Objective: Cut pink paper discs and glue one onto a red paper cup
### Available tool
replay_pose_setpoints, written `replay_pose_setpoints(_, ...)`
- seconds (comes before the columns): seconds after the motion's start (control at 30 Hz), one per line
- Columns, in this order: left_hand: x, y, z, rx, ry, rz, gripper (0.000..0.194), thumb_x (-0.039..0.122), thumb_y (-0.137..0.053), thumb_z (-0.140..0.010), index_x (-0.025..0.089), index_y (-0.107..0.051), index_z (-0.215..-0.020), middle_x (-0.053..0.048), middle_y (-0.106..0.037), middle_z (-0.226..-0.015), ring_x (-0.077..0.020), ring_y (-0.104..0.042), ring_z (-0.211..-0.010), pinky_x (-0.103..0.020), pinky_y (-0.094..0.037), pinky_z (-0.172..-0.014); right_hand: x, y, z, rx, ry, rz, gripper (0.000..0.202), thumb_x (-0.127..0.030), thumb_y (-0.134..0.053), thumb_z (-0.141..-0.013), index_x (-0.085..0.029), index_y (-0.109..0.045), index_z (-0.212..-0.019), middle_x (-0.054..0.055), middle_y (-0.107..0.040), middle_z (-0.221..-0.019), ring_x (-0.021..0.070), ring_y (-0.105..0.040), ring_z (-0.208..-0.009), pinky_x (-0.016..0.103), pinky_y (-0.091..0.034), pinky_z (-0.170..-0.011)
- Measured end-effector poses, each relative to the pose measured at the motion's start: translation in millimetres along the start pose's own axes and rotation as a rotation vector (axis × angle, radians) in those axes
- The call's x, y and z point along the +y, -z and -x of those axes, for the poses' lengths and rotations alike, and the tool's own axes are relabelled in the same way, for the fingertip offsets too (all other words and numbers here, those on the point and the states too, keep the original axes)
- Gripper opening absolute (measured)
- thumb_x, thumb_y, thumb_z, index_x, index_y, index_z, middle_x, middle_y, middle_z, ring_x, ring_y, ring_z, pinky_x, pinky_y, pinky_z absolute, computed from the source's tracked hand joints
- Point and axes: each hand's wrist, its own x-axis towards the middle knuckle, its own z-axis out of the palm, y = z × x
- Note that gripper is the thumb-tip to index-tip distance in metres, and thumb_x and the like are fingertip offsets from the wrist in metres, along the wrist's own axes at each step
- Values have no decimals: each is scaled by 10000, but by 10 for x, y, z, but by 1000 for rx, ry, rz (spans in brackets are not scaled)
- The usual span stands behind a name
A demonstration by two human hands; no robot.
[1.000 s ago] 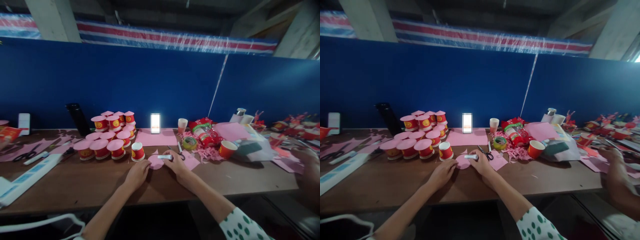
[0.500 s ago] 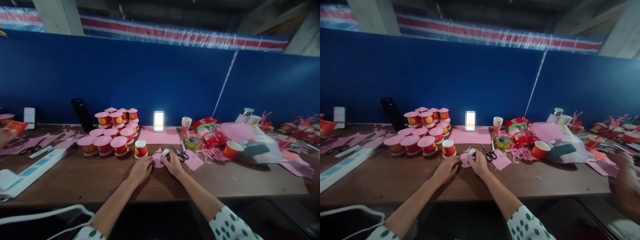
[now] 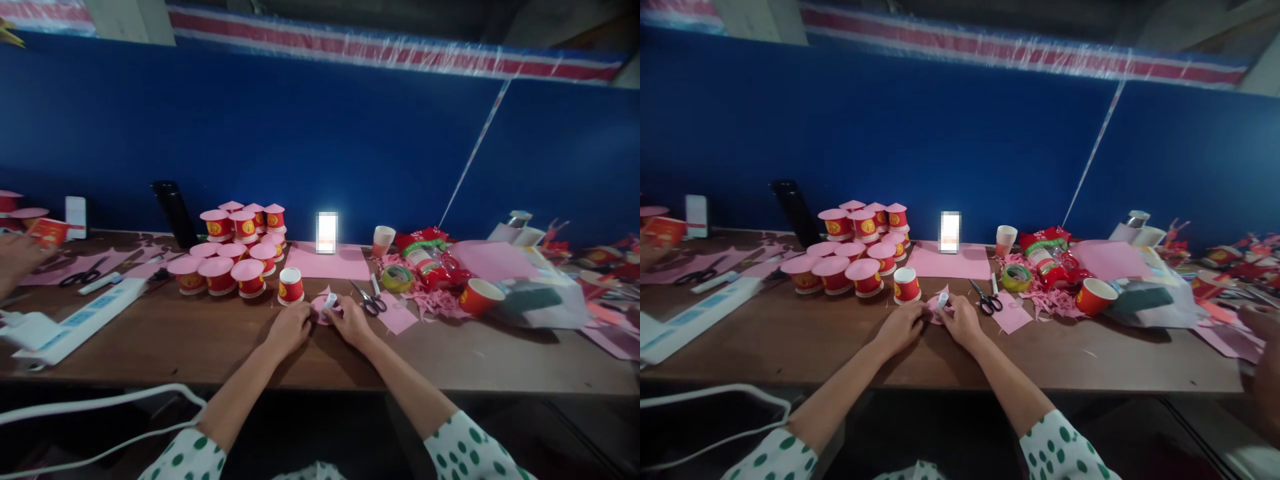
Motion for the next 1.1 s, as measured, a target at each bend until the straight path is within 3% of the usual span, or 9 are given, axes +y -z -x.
replay_pose_setpoints(0.2,21,20,-2,8,1,29,178,102,-479,-756,185,-597,-860,-42,-615,-914,-173,-540,-890,-298,-412,-824,-17,-5,14,0,-9,-6,255,-301,-553,-779,-169,-589,-994,61,-617,-813,191,-551,-746,273,-419,-664)
replay_pose_setpoints(0.6,60,58,-2,-20,26,-13,209,86,-474,-728,185,-584,-875,-46,-599,-924,-179,-526,-906,-301,-400,-834,-59,25,2,-45,33,43,250,-333,-543,-799,-177,-588,-990,58,-635,-833,196,-548,-757,277,-406,-672)
replay_pose_setpoints(0.9,60,51,-8,-44,72,-39,198,115,-471,-734,193,-566,-889,-50,-593,-952,-189,-525,-926,-318,-403,-838,-93,33,12,-52,53,1,257,-301,-545,-794,-197,-584,-1026,52,-651,-929,197,-552,-807,287,-406,-730)
replay_pose_setpoints(1.1,67,46,-8,-38,80,-38,189,134,-473,-746,192,-560,-903,-56,-592,-944,-189,-529,-926,-319,-401,-841,-119,62,14,-80,28,-44,257,-247,-551,-770,-192,-601,-1015,44,-655,-880,177,-558,-748,262,-416,-682)
